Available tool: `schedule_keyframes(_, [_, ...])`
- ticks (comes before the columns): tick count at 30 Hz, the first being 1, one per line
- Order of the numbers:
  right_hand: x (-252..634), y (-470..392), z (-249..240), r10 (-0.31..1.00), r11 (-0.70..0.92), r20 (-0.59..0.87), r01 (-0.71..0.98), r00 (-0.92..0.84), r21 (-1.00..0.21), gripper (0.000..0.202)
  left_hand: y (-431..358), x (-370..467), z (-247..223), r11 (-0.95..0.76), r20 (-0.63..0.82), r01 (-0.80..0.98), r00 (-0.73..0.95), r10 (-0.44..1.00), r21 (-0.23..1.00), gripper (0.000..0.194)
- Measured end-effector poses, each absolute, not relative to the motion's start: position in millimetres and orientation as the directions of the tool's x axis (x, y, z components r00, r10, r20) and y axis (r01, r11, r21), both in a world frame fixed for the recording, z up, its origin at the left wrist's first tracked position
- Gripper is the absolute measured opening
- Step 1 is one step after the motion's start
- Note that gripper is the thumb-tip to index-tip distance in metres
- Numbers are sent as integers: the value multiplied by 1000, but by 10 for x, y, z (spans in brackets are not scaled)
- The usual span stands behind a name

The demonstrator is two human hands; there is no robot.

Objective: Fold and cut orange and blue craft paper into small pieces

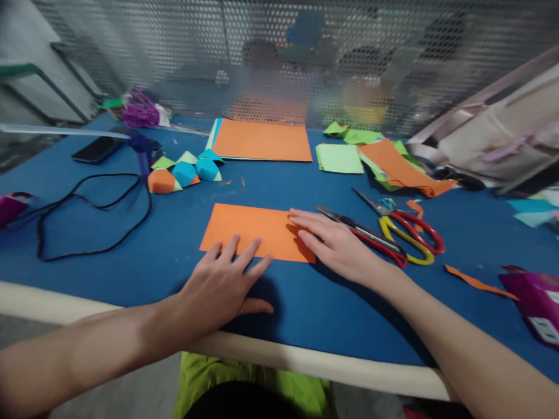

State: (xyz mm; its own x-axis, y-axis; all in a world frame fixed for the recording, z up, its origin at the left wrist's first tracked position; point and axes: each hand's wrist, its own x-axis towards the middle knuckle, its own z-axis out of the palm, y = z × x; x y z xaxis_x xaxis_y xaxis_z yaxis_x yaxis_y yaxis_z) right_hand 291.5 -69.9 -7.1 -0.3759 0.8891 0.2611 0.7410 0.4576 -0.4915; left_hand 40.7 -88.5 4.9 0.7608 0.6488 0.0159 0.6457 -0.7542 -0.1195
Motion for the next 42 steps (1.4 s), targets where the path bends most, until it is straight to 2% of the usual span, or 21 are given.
schedule_keyframes(3, [2986, -681, 11, 932, 356, 269, 746, -242, -563, 33, -863, 409, 50, -766, 31, 629, 775, 631, -136, 73])
schedule_keyframes(7, [3054, -674, 22, 983, 182, 120, 751, -137, -635, 33, -848, 425, 64, -770, 23, 616, 783, 622, -164, 71])
schedule_keyframes(12, [3087, -667, 17, 989, 147, 81, 746, -124, -649, 31, -836, 438, 73, -772, 1, 605, 787, 617, -194, 71])
schedule_keyframes(15, [3094, -672, 24, 979, 202, 106, 758, -174, -620, 29, -824, 444, 65, -775, 4, 598, 792, 610, -206, 71])
schedule_keyframes(19, [2982, -736, 1, 904, 412, 312, 785, -291, -462, 28, -818, 455, 54, -771, 15, 599, 792, 611, -217, 72])
schedule_keyframes(21, [2853, -795, -20, 851, 511, 367, 757, -376, -407, 33, -820, 457, 48, -769, 30, 600, 792, 609, -222, 72])
schedule_keyframes(22, [2780, -827, -30, 835, 546, 333, 728, -437, -413, 41, -822, 456, 45, -769, 41, 598, 795, 605, -225, 72])
schedule_keyframes(25, [2593, -901, -46, 789, 558, 52, 679, -612, -477, 79, -827, 448, 31, -775, 92, 584, 809, 581, -240, 73])
schedule_keyframes(27, [2534, -922, -25, 784, 495, -100, 714, -613, -495, 94, -828, 437, 9, -776, 140, 579, 814, 563, -248, 74])
schedule_keyframes(30, [2519, -915, 89, 813, 387, -203, 767, -546, -511, 100, -815, 407, -69, -770, 215, 586, 809, 546, -250, 71])
schedule_keyframes(33, [2446, -853, 240, 812, 375, -190, 743, -552, -555, 97, -772, 367, -199, -776, 272, 577, 813, 515, -255, 72])
schedule_keyframes(35, [2318, -757, 286, 762, 469, -109, 659, -639, -588, 90, -740, 347, -278, -796, 302, 553, 824, 479, -246, 71])
schedule_keyframes(37, [2158, -612, 261, 653, 586, -45, 542, -756, -603, 80, -730, 341, -322, -809, 318, 543, 826, 466, -227, 71])
schedule_keyframes(39, [2026, -444, 183, 576, 636, -59, 492, -816, -595, 77, -753, 354, -324, -793, 310, 574, 806, 504, -205, 72])
schedule_keyframes(42, [2000, -222, 51, 578, 666, -89, 531, -811, -524, 79, -817, 394, -273, -749, 272, 637, 765, 584, -181, 73])
